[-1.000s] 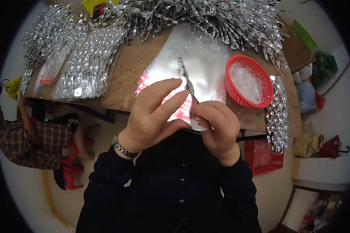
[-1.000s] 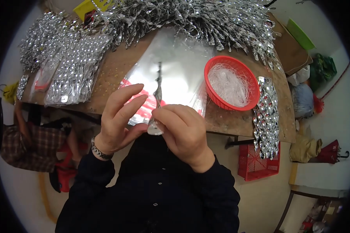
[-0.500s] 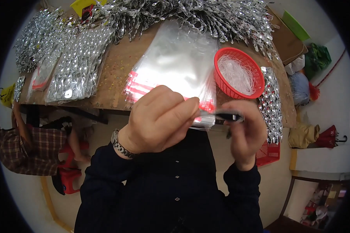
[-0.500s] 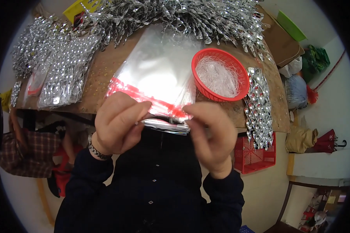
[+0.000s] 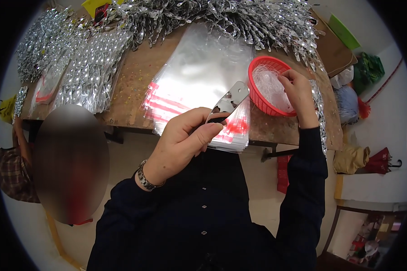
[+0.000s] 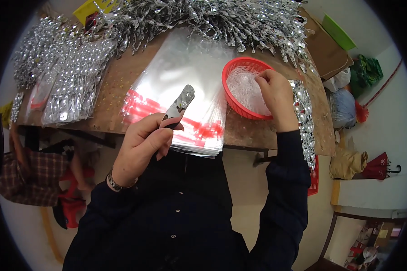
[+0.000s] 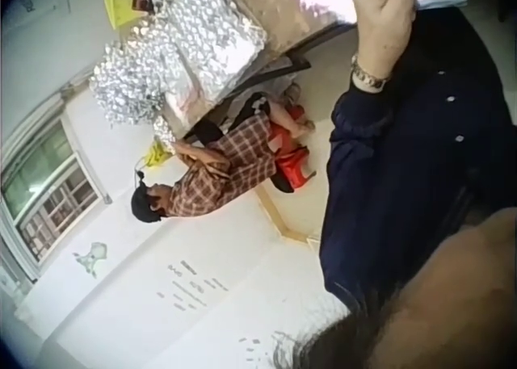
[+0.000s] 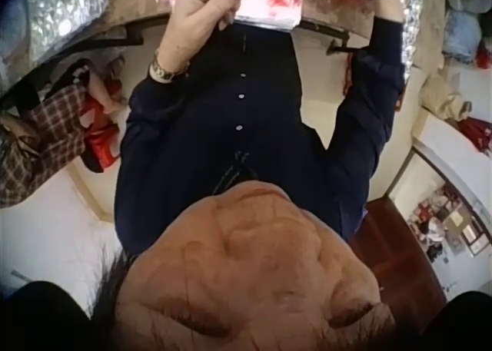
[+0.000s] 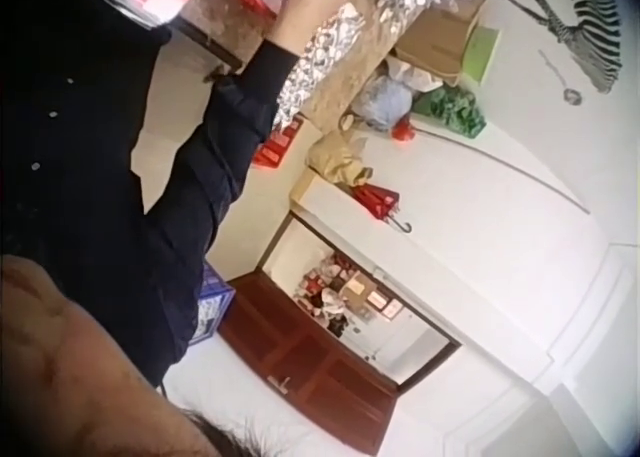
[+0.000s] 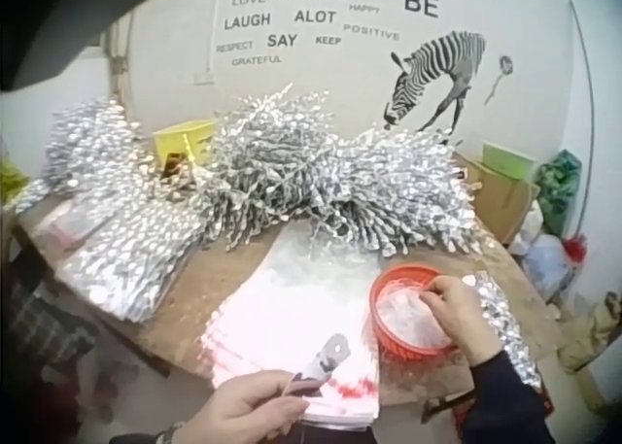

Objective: Packaging decorative bells into small plastic bags and sealing them with wire ties.

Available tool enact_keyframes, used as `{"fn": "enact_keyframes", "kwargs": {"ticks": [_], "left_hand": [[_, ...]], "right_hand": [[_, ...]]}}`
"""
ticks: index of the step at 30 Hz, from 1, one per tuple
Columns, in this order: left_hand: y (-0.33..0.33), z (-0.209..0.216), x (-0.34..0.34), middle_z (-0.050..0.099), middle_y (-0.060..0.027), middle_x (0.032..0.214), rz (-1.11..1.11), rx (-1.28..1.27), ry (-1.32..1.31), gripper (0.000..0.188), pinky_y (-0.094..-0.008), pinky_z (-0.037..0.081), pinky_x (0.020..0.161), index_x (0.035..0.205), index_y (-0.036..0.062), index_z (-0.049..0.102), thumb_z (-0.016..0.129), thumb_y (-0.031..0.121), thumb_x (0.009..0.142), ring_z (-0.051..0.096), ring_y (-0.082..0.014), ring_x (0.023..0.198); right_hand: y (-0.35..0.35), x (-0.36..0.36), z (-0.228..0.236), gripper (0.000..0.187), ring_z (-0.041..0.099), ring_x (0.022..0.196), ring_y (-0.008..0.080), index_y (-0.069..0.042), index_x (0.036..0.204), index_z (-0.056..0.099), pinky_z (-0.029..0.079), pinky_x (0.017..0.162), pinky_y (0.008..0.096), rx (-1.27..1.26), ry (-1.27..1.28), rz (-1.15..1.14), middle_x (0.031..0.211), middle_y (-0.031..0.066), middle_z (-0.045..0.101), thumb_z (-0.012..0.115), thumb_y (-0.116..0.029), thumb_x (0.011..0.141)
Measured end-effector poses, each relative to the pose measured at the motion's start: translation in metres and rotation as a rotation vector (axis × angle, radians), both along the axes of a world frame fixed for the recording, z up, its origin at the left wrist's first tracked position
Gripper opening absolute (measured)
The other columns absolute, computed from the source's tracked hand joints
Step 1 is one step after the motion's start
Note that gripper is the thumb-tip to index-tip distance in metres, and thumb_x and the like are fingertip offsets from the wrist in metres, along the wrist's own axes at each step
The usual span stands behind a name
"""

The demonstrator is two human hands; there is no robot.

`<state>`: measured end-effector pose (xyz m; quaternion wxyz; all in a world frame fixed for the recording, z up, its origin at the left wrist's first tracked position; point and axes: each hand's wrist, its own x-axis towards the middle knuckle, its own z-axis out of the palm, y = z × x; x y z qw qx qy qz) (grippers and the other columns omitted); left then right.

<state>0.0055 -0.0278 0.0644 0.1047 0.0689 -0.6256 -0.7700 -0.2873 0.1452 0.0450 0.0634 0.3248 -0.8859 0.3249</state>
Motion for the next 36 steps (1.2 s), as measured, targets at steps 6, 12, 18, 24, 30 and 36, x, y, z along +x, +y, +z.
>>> {"fn": "enact_keyframes", "kwargs": {"ticks": [6,12,18,24,30,36], "left_hand": [[-0.005,-0.027,-0.011,0.053,0.0008,0.07,-0.036,0.117,-0.056,0.021,-0.0183,0.038,0.048,0.103,-0.0018,0.059,0.051,0.016,0.096,0.049,-0.0046,0.057],[-0.006,-0.036,-0.013,0.054,0.0006,0.07,-0.042,0.174,-0.063,0.02,-0.0182,0.038,0.048,0.101,-0.0004,0.059,0.051,0.017,0.096,0.05,-0.0049,0.056],[-0.007,-0.042,-0.017,0.054,0.0022,0.072,-0.002,0.225,-0.097,0.017,-0.0178,0.041,0.05,0.095,0.0026,0.059,0.054,0.019,0.096,0.051,-0.003,0.058],[-0.008,-0.047,-0.02,0.054,0.0021,0.072,0.001,0.31,-0.067,0.016,-0.0179,0.041,0.05,0.094,0.0029,0.058,0.054,0.018,0.095,0.051,-0.0032,0.058],[-0.006,-0.041,-0.025,0.052,0.001,0.067,0.012,0.27,-0.038,0.014,-0.0185,0.039,0.047,0.095,0.0027,0.058,0.054,0.016,0.094,0.051,-0.0054,0.055],[-0.006,-0.037,-0.031,0.053,0.0036,0.067,0.002,0.274,-0.043,0.014,-0.018,0.039,0.048,0.09,0.0046,0.058,0.059,0.018,0.093,0.049,-0.0026,0.054]], "right_hand": [[-0.012,-0.01,-0.006,0.027,0.064,0.071,0.0239,0.0,0.088,0.067,0.048,0.066,0.0348,0.281,0.104,-0.06,0.075,0.0146,0.066,0.064,-0.026,0.083],[-0.019,-0.019,-0.011,0.027,0.065,0.082,0.0345,-0.003,0.087,0.069,0.049,0.073,0.0428,0.322,0.101,-0.006,0.082,0.0179,0.067,0.063,-0.028,0.081],[-0.01,-0.028,-0.008,0.019,0.056,0.061,0.0117,-0.001,0.085,0.065,0.044,0.057,0.0252,0.079,-0.14,0.016,0.068,0.0028,0.061,0.063,-0.019,0.085],[-0.004,0.0,0.031,0.012,0.047,0.058,0.0022,-0.006,0.085,0.064,0.035,0.053,0.0178,-0.27,-0.465,0.137,0.07,-0.0047,0.057,0.062,-0.017,0.089],[0.003,0.017,0.047,0.009,0.047,0.061,0.0007,-0.006,0.092,0.06,0.036,0.056,0.0153,-0.478,-0.58,0.201,0.081,-0.0003,0.064,0.058,-0.015,0.092],[0.007,0.044,0.054,0.008,0.048,0.062,0.0021,-0.005,0.096,0.058,0.037,0.056,0.0161,-0.614,-0.637,0.31,0.086,0.0034,0.065,0.056,-0.013,0.093]]}}
